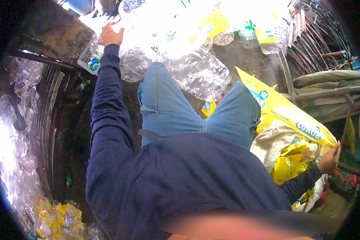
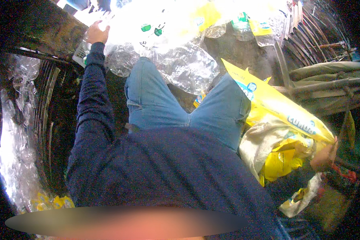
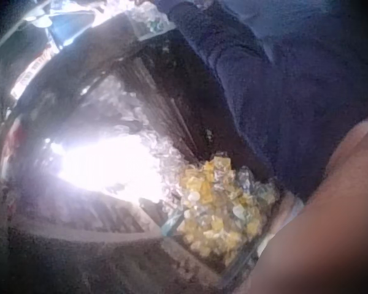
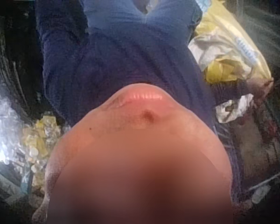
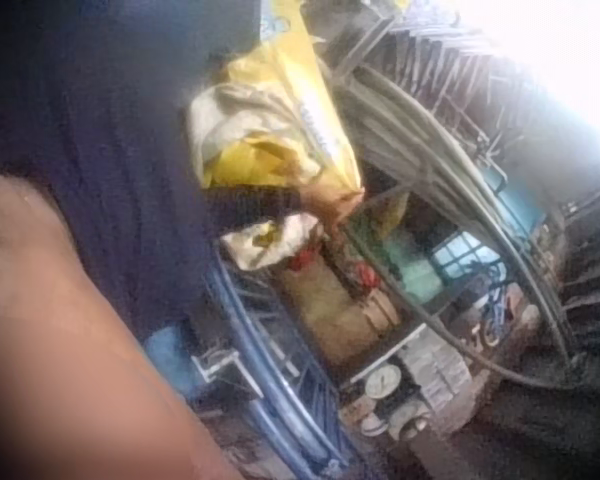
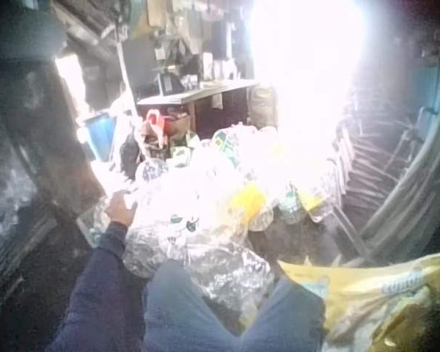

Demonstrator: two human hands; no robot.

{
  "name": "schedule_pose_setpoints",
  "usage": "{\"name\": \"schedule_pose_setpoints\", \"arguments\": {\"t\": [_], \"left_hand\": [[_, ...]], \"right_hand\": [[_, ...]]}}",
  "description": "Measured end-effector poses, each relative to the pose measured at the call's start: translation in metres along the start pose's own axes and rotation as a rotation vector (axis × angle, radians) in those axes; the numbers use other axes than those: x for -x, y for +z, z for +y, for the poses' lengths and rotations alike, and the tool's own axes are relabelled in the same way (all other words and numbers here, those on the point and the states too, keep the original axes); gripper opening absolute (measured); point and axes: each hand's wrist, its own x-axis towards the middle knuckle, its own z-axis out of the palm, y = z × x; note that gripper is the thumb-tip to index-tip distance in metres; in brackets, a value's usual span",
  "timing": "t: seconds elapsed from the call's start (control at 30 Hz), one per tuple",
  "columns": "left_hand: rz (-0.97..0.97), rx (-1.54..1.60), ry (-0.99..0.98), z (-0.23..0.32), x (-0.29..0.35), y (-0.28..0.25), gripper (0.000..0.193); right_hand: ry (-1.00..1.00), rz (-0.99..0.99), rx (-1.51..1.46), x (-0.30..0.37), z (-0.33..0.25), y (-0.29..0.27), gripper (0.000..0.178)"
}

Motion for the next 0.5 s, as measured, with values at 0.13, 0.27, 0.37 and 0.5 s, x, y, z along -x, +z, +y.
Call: {"name": "schedule_pose_setpoints", "arguments": {"t": [0.13,0.27,0.37,0.5], "left_hand": [[0.128,0.127,0.274,0.066,0.010,-0.004,0.034],[-0.026,0.225,0.397,0.125,0.027,-0.002,0.025],[-0.251,0.448,0.439,0.166,0.047,0.010,0.023],[-0.621,0.806,0.259,0.215,0.077,0.047,0.025]], "right_hand": [[-0.080,0.190,0.127,-0.026,-0.009,0.037,0.028],[-0.181,0.252,-0.014,-0.049,-0.027,0.051,0.025],[-0.085,0.169,-0.280,-0.049,-0.044,0.072,0.020],[-0.100,-0.698,-1.003,0.010,-0.085,0.170,0.033]]}}
